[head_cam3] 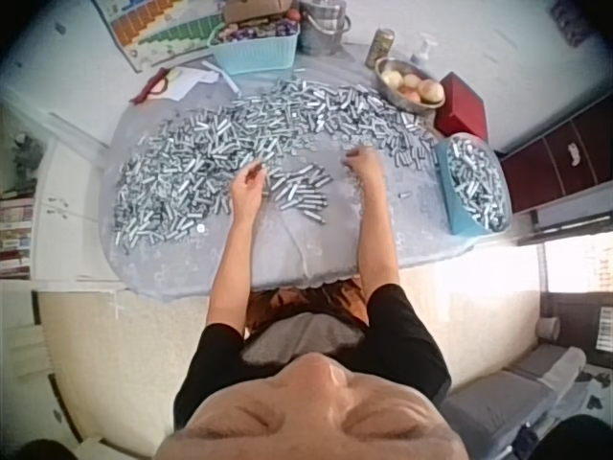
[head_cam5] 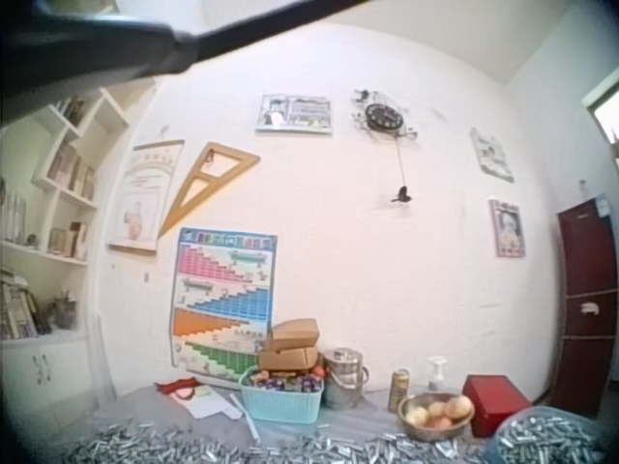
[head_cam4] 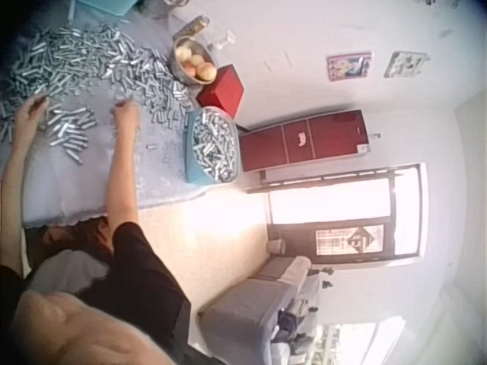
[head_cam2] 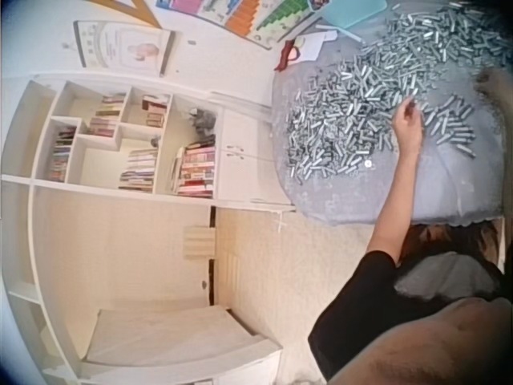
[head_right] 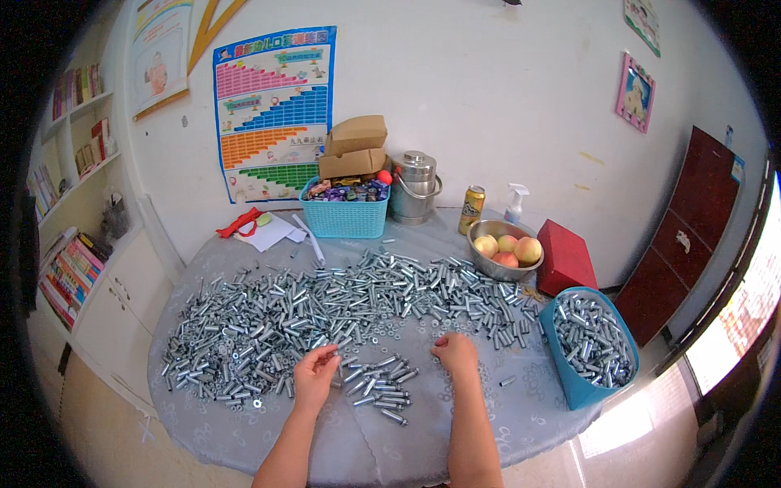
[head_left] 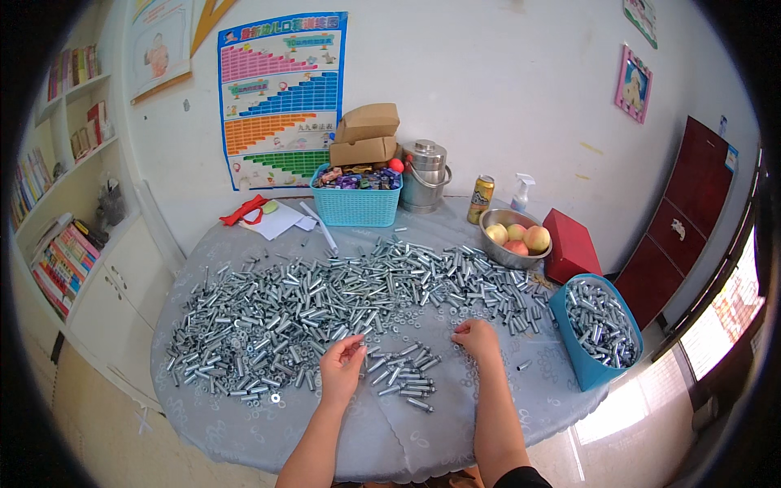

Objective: The person sits at a table covered with a large pile of metal bolts and washers. They repeatedly pick up individual bolts and washers, screw them together by hand, and place the assembled units into a blue plastic bin on the right side of the table.

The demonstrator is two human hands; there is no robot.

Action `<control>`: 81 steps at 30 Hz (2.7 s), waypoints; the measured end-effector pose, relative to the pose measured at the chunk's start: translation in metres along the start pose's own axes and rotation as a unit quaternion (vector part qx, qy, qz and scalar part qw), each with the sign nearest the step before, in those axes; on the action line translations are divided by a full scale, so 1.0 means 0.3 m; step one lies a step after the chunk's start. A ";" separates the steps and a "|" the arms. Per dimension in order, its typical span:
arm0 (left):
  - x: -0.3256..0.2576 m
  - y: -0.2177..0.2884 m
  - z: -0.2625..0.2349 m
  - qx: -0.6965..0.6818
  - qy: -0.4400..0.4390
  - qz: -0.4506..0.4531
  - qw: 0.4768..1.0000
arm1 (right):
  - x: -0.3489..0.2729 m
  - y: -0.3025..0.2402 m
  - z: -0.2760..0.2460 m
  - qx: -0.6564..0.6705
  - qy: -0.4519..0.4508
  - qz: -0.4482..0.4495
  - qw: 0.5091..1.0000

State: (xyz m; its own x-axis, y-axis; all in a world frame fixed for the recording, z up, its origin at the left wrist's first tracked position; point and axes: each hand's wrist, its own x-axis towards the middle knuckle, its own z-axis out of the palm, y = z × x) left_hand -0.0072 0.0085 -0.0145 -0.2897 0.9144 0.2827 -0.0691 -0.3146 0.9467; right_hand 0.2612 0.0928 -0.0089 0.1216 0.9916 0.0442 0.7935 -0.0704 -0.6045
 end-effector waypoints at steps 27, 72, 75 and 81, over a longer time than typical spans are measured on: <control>0.008 0.043 -0.020 -0.249 0.089 -0.206 0.942 | -0.104 -0.251 0.087 0.430 -0.176 -0.074 0.882; 0.007 0.015 -0.035 -0.303 0.058 -0.247 0.919 | -0.096 -0.220 0.187 0.008 0.076 -0.195 0.978; 0.005 0.023 -0.034 -0.298 0.060 -0.248 0.920 | -0.095 -0.231 0.189 -0.008 0.069 -0.186 0.980; 0.002 0.027 -0.035 -0.292 0.052 -0.268 0.917 | -0.101 -0.262 0.166 0.354 -0.069 -0.109 0.926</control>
State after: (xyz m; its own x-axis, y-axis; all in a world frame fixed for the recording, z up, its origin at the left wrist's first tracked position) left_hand -0.0178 0.0038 -0.0083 -0.1518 0.9578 -0.2441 -0.7185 0.0627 0.6927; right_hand 0.1654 0.0737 -0.0022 -0.1123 0.9816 0.1547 0.1937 0.1743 -0.9654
